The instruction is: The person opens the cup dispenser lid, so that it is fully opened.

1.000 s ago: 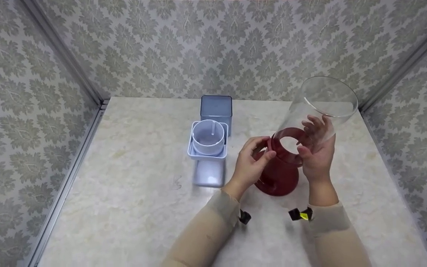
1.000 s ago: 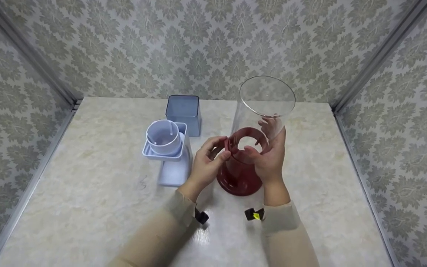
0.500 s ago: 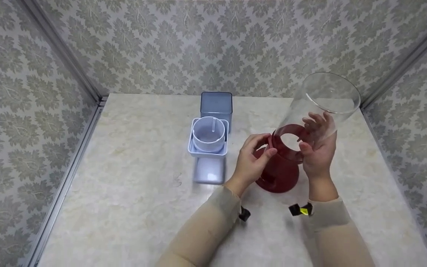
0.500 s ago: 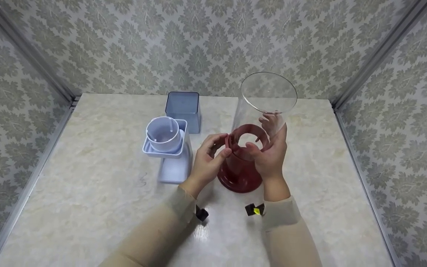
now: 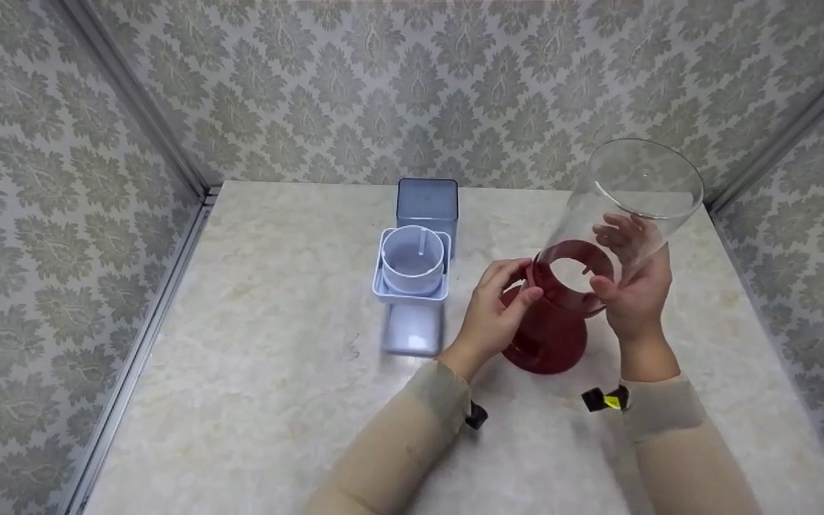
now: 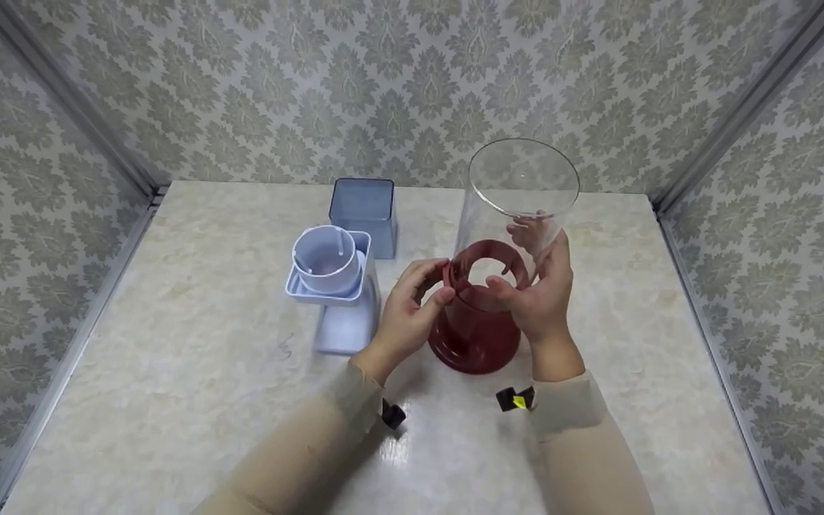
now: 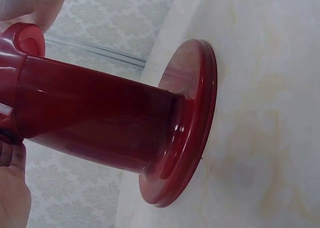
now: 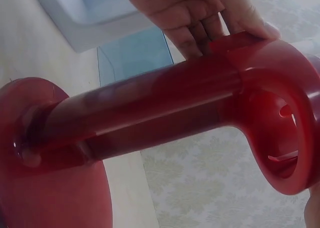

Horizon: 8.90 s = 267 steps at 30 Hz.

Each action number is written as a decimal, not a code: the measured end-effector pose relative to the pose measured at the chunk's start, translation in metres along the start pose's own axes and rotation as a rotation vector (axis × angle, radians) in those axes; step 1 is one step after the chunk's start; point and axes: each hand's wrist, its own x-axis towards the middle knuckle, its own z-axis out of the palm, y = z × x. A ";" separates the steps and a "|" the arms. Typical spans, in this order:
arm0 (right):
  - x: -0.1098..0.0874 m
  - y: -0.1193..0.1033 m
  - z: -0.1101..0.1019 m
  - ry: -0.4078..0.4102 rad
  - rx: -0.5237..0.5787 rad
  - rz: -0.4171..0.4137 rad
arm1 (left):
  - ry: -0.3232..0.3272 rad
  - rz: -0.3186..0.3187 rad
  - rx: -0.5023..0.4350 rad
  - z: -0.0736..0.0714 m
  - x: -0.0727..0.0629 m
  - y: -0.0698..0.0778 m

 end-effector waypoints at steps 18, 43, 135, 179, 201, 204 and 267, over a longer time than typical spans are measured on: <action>0.016 -0.001 -0.016 -0.154 0.247 0.073 | -0.005 -0.005 0.002 0.000 0.000 -0.002; 0.043 -0.063 -0.017 -0.211 0.213 0.325 | 0.028 0.012 -0.029 -0.001 0.001 -0.008; 0.095 0.104 -0.044 -0.312 -0.623 0.699 | 0.023 0.248 0.395 -0.002 -0.007 -0.019; 0.076 0.123 -0.040 -0.334 -0.645 0.748 | 0.116 0.067 0.391 0.004 -0.017 0.001; 0.079 0.122 -0.041 -0.352 -0.665 0.788 | 0.105 0.099 0.612 0.005 -0.014 0.010; 0.079 0.123 -0.041 -0.360 -0.662 0.781 | 0.085 0.090 0.557 0.000 -0.011 0.008; 0.098 0.058 -0.090 -0.653 -0.829 0.788 | -0.273 -0.014 0.669 -0.029 0.007 0.001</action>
